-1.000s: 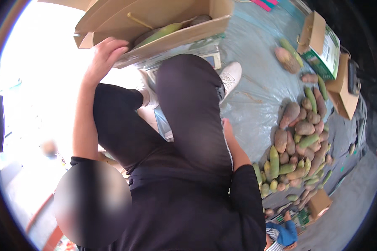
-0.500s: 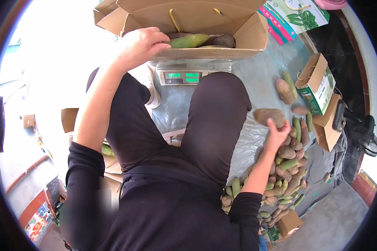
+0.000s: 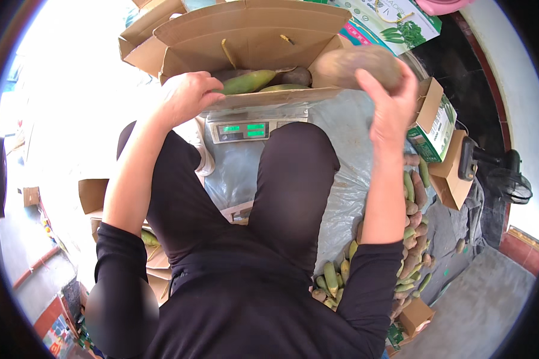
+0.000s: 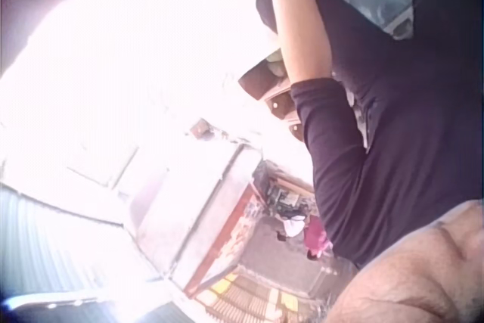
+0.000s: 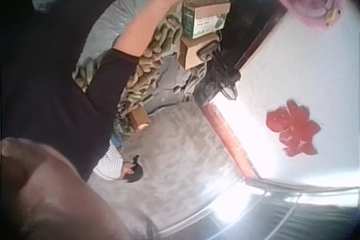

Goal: Weigh and pack green squash-like vegetables into cardboard boxes.

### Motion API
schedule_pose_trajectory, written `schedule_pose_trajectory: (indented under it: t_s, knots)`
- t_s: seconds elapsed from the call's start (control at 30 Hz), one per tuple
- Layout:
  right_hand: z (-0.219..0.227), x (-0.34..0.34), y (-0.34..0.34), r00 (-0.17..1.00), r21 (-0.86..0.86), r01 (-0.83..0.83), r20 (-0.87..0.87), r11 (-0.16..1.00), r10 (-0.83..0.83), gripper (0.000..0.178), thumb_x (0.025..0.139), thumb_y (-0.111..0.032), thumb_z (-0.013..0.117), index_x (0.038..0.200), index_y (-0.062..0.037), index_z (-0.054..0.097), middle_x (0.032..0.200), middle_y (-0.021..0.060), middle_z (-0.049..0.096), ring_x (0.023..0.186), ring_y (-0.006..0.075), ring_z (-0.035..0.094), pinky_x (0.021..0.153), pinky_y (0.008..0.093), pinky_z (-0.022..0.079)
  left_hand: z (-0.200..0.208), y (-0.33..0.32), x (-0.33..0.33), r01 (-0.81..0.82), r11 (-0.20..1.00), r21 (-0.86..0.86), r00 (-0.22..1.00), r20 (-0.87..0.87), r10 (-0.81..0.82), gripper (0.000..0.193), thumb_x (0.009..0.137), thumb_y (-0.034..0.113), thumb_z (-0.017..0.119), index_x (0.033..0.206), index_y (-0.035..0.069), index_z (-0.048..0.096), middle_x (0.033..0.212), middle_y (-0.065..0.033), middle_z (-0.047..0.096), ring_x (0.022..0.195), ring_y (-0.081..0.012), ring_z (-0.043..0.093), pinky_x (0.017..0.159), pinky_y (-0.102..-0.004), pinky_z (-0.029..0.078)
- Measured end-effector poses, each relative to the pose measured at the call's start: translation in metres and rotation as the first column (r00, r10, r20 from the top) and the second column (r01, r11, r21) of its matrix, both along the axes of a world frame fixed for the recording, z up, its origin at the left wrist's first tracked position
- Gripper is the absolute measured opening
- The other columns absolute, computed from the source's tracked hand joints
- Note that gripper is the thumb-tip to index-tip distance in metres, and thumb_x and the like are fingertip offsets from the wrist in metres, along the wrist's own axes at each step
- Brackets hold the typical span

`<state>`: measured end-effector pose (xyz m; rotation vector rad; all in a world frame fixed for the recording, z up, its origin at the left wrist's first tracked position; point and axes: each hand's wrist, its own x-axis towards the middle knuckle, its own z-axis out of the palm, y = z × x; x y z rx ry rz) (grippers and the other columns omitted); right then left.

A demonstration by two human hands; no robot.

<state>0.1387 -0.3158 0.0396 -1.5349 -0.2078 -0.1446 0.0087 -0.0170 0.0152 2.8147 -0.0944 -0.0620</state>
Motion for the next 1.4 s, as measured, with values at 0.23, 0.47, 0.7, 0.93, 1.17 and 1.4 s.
schedule_pose_trajectory:
  t_s: [0.23, 0.47, 0.7, 0.93, 1.17, 1.4]
  knots:
    - [-0.039, 0.025, 0.042, 0.974, -0.317, -0.101, -0.223, 0.943, 0.03, 0.064, 0.072, -0.022, 0.078, 0.121, 0.0041, 0.046, 0.115, 0.0167, 0.054, 0.105, 0.0212, 0.054, 0.09, 0.0324, 0.044, -0.004, 0.003, 0.004, -0.031, 0.999, -0.028, 0.997, -0.066, 0.029, 0.025, 0.084, 0.031, 0.059, 0.091, 0.009, 0.069, 0.089, -0.0101, 0.065, 0.085, -0.0295, 0.062, 0.076, -0.0404, 0.049]
    - [-0.075, 0.007, -0.02, 0.992, -0.328, -0.012, -0.124, 0.945, -0.031, 0.044, 0.083, -0.022, 0.068, 0.119, -0.0026, 0.052, 0.115, 0.0076, 0.056, 0.1, 0.0134, 0.054, 0.081, 0.0252, 0.043, -0.003, 0.008, 0.003, -0.044, 0.999, -0.004, 0.998, -0.046, 0.044, 0.025, 0.083, 0.032, 0.06, 0.09, 0.009, 0.069, 0.086, -0.0104, 0.066, 0.084, -0.0304, 0.062, 0.074, -0.0406, 0.049]
    - [-0.191, -0.088, -0.133, 0.851, -0.423, -0.013, -0.48, 0.906, -0.212, 0.024, 0.085, -0.011, 0.062, 0.107, -0.0021, 0.059, 0.097, 0.0027, 0.062, 0.082, 0.0101, 0.055, 0.071, 0.0239, 0.044, -0.004, 0.004, 0.004, -0.055, 0.998, -0.025, 0.998, -0.008, 0.055, 0.023, 0.081, 0.025, 0.062, 0.091, 0.006, 0.067, 0.087, -0.0117, 0.064, 0.081, -0.0304, 0.061, 0.072, -0.0378, 0.048]
    - [-0.322, -0.229, -0.202, 0.548, -0.021, 0.026, -0.836, 0.999, -0.031, 0.023, 0.088, -0.014, 0.05, 0.1, 0.0009, 0.061, 0.09, 0.008, 0.065, 0.081, 0.0141, 0.057, 0.072, 0.0313, 0.046, -0.007, -0.003, 0.004, -0.033, 0.999, 0.008, 0.999, 0.009, 0.033, 0.024, 0.083, 0.027, 0.06, 0.092, 0.007, 0.067, 0.088, -0.0109, 0.065, 0.082, -0.0301, 0.061, 0.073, -0.0386, 0.049]
    - [-0.33, -0.236, -0.201, 0.529, 0.019, 0.021, -0.849, 1.0, 0.005, 0.024, 0.088, -0.016, 0.05, 0.102, 0.0014, 0.061, 0.091, 0.0084, 0.065, 0.082, 0.0144, 0.057, 0.073, 0.0315, 0.047, 0.001, -0.005, 0.007, -0.056, 0.998, 0.0, 0.998, -0.029, 0.056, 0.024, 0.083, 0.028, 0.06, 0.093, 0.007, 0.067, 0.089, -0.0112, 0.065, 0.084, -0.0303, 0.061, 0.075, -0.0385, 0.048]
    - [-0.334, -0.239, -0.195, 0.506, 0.068, 0.03, -0.861, 0.997, 0.044, 0.027, 0.088, -0.017, 0.049, 0.103, 0.0021, 0.06, 0.093, 0.0088, 0.065, 0.083, 0.0148, 0.057, 0.074, 0.0318, 0.047, 0.002, -0.004, 0.008, -0.076, 0.997, 0.0, 0.996, -0.049, 0.075, 0.028, 0.084, 0.032, 0.057, 0.093, 0.008, 0.069, 0.089, -0.01, 0.066, 0.087, -0.03, 0.062, 0.077, -0.0397, 0.049]
